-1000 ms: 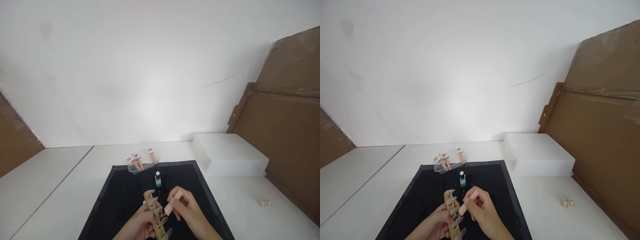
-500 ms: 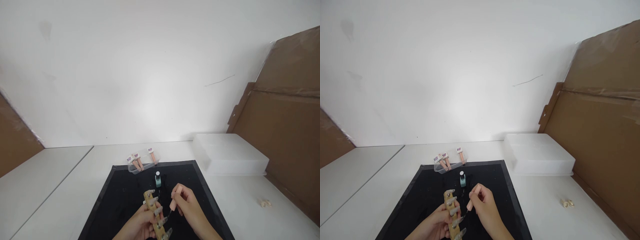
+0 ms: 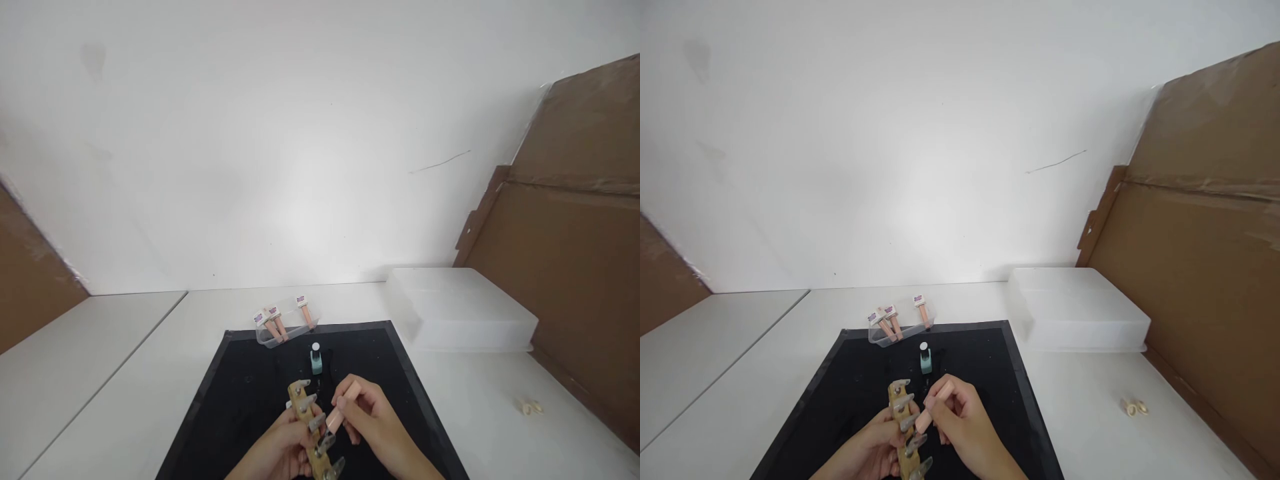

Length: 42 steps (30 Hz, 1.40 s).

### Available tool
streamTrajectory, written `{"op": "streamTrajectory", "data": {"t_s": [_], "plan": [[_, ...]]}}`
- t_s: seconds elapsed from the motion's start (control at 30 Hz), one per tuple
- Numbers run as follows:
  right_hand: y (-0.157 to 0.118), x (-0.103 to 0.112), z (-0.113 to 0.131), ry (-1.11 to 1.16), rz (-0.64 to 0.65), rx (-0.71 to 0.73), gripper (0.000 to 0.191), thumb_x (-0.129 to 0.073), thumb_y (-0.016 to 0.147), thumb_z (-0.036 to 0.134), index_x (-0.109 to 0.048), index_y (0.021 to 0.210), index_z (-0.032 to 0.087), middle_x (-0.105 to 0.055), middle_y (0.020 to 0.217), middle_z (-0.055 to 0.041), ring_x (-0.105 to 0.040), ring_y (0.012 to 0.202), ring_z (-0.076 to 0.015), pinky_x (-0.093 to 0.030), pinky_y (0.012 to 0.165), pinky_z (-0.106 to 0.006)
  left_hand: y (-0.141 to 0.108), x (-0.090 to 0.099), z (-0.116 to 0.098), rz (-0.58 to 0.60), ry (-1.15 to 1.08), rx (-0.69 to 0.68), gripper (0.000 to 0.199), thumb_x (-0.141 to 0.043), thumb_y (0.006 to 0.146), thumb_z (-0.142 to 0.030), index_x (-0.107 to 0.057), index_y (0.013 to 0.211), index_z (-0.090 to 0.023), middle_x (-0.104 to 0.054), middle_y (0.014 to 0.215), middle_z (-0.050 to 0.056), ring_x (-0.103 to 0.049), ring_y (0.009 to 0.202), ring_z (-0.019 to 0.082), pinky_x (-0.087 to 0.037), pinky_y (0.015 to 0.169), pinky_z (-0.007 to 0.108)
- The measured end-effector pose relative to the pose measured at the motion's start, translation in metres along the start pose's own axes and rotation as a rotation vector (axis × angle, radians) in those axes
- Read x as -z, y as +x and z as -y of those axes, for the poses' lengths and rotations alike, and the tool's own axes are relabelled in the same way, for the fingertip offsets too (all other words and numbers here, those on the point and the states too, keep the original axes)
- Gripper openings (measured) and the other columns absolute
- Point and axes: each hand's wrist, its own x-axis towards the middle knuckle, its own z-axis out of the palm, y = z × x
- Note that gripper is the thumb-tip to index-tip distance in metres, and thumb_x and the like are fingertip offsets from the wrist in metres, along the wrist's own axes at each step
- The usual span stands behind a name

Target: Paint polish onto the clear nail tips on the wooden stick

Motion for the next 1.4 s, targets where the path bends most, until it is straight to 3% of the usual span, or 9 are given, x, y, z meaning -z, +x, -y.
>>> {"op": "streamTrajectory", "data": {"t_s": [0.17, 0.43, 0.7, 1.07, 1.4], "plan": [[0.0006, -0.0008, 0.0015, -0.011, -0.002, -0.013, 0.033, -0.061, 0.075, 0.047, -0.051, 0.066, 0.016, -0.052, 0.051, 0.0040, -0.035, 0.038, -0.0051, -0.029, 0.039, -0.018, -0.0002, -0.0003, 0.0004, 0.009, -0.003, -0.007, 0.030, -0.048, 0.049, -0.011, -0.051, 0.078, -0.018, -0.051, 0.057, -0.006, -0.037, 0.044, 0.005, -0.028, 0.046, 0.020], [0.0047, -0.0002, -0.0033, -0.093, -0.138, 0.002, 0.029, -0.057, 0.077, 0.027, -0.042, 0.054, 0.018, -0.054, 0.048, 0.0036, -0.034, 0.038, -0.0059, -0.028, 0.038, -0.018, -0.0014, 0.0012, 0.0015, 0.029, -0.025, -0.025, 0.027, -0.053, 0.050, -0.011, -0.052, 0.077, -0.016, -0.054, 0.063, -0.004, -0.043, 0.047, 0.005, -0.030, 0.046, 0.020], [0.0053, -0.0004, -0.0002, -0.089, -0.214, -0.011, 0.026, -0.056, 0.077, 0.035, -0.046, 0.059, 0.018, -0.057, 0.048, 0.0023, -0.031, 0.035, -0.0061, -0.025, 0.038, -0.019, 0.0012, 0.0041, 0.0031, 0.025, -0.028, -0.023, 0.025, -0.052, 0.050, -0.010, -0.052, 0.075, -0.017, -0.054, 0.061, -0.005, -0.043, 0.046, 0.005, -0.029, 0.046, 0.020], [0.0035, -0.0020, 0.0006, -0.030, -0.107, -0.045, 0.024, -0.059, 0.075, 0.035, -0.050, 0.062, 0.017, -0.055, 0.048, 0.0043, -0.033, 0.035, -0.0058, -0.026, 0.036, -0.018, -0.0002, 0.0017, 0.0013, 0.014, -0.032, -0.017, 0.028, -0.052, 0.050, -0.011, -0.051, 0.077, -0.017, -0.052, 0.061, -0.005, -0.042, 0.047, 0.006, -0.028, 0.048, 0.021], [0.0071, 0.0013, -0.0050, -0.100, -0.233, -0.049, 0.021, -0.054, 0.075, 0.028, -0.045, 0.058, 0.019, -0.054, 0.042, 0.0046, -0.029, 0.033, -0.0058, -0.022, 0.036, -0.018, -0.0024, 0.0013, 0.0016, 0.012, -0.035, -0.025, 0.028, -0.052, 0.050, -0.010, -0.052, 0.077, -0.016, -0.054, 0.064, -0.004, -0.043, 0.047, 0.005, -0.028, 0.047, 0.021]]}}
